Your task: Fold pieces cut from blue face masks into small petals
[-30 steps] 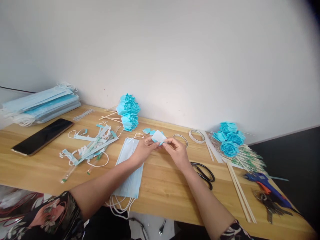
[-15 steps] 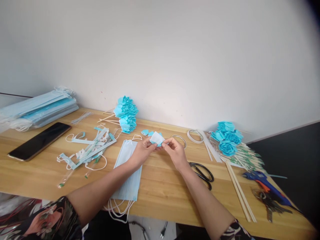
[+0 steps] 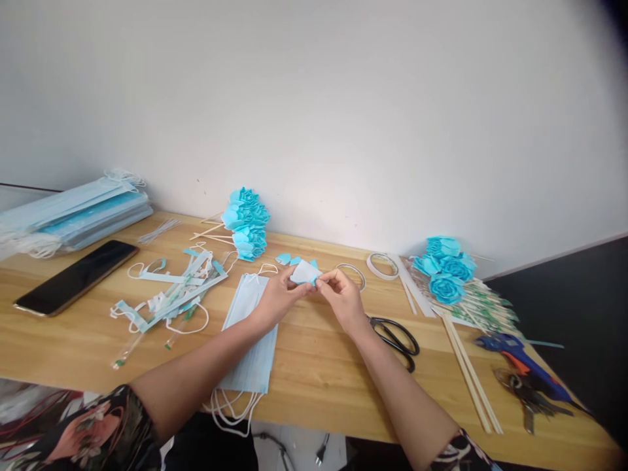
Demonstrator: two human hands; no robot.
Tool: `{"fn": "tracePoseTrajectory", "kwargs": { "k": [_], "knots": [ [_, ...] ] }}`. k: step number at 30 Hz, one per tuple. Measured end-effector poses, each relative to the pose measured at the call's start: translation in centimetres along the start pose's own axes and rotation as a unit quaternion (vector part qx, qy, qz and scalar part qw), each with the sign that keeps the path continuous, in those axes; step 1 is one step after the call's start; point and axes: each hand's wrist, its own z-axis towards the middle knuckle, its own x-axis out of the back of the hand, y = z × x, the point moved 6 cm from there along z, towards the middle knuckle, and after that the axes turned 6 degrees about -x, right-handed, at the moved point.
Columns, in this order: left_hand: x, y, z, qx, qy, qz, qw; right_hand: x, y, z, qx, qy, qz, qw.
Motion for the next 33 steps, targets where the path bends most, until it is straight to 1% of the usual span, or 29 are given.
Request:
{"fn": "tracePoseTrajectory", "kwargs": {
  "k": [4,7,11,13,17,20,23,26,30,33],
  "knots": [
    [0.6,-0.5,0.1,0.017,0.032,-0.025,0.999,-0.4,-0.3,0.1,0.003,-0.013,0.040,0.999],
    [1.1,-0.3,0.2,0.001,0.053,-0.004,0.999,-0.8,-0.4,0.2,-0.003,-0.028,0.064,0.998],
    [1.5,0.2,0.3,-0.028,0.070,0.020,0.997,-1.8,-0.2,-0.1,-0.028,-0.101,0.096,0.990],
    [1.4,0.4,0.3,-0.034,0.063,0.030,0.997,-2.0,-0.2,-0.2,-0.041,-0.118,0.093,0.988],
    [1.1,0.9,0.2,-0.046,0.047,0.077,0.995,-1.6,-0.1,-0.1,-0.062,-0.091,0.088,0.990],
    [0.9,1.0,0.1,-0.048,0.044,0.066,0.996,-1.4,-0.1,0.0,-0.066,-0.084,0.098,0.989],
    [0.6,0.6,0.1,-0.007,0.027,0.020,0.999,-1.1,0.0,0.1,-0.063,-0.066,0.117,0.989],
    [0.3,0.4,0.0,0.034,0.000,0.024,0.999,-1.0,0.0,0.1,-0.054,-0.054,0.124,0.989],
    [0.4,0.8,-0.1,0.035,0.005,0.043,0.998,-1.0,0.1,0.1,-0.056,-0.060,0.109,0.991],
    [0.4,0.7,-0.1,0.039,0.000,0.053,0.998,-0.6,-0.2,0.1,-0.055,-0.050,0.106,0.992]
  ]
}}
